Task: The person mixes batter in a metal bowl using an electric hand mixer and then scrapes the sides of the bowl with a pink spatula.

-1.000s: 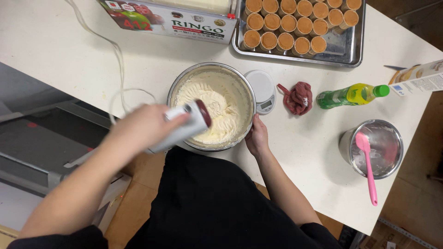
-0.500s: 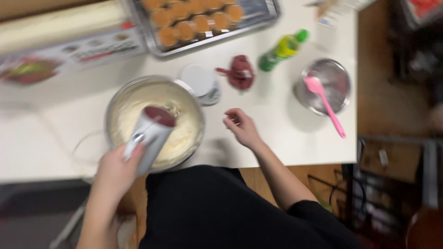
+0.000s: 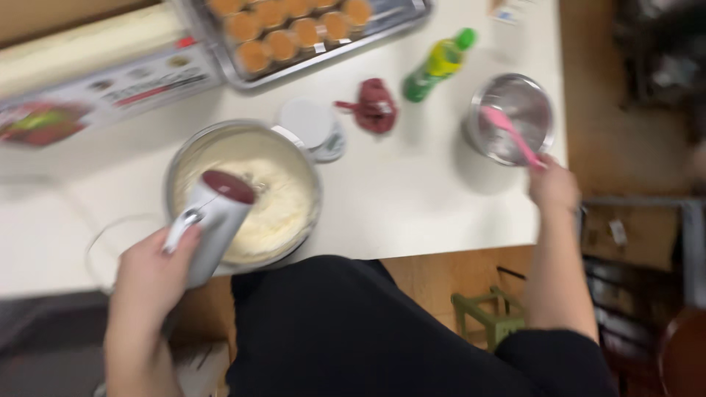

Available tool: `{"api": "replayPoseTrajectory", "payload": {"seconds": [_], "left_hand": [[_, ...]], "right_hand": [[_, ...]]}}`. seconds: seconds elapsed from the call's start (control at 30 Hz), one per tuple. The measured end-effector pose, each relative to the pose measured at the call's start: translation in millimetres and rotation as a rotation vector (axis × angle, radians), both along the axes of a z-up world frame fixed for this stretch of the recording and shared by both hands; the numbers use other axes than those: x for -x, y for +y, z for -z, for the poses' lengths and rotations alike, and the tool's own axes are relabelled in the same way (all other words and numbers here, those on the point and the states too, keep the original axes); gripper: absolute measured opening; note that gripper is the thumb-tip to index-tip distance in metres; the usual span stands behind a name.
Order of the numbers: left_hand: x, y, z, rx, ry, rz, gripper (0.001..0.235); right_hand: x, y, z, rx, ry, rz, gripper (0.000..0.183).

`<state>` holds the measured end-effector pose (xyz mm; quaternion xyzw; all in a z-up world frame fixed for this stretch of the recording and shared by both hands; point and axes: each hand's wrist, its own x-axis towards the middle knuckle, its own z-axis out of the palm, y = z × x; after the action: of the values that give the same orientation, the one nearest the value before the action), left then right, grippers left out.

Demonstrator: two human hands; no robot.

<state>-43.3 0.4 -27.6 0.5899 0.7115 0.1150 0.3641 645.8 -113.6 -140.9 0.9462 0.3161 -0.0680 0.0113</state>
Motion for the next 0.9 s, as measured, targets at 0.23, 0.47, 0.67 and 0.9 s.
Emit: {"api": "replayPoseTrajectory", "payload": {"seconds": [0.23, 0.47, 0.67, 0.9], "left_hand": [[15, -21, -31, 0.113, -0.010, -0.078, 0.051], [31, -22, -53, 0.083, -0.099, -0.039, 0.048], [52, -13, -59, 0.095, -0.106, 0.026, 0.047], [81, 9, -59, 0.158, -0.150, 0.096, 0.046]], "right_hand": [[110, -63, -159, -0.490, 0.459, 0.023, 0.027], [291, 52, -101, 0.041, 0.574, -0.568, 0.033], [408, 130, -85, 0.194, 0.193, -0.995, 0.037], [436, 77, -104, 0.614, 0.184, -1.083, 0.057]]}}
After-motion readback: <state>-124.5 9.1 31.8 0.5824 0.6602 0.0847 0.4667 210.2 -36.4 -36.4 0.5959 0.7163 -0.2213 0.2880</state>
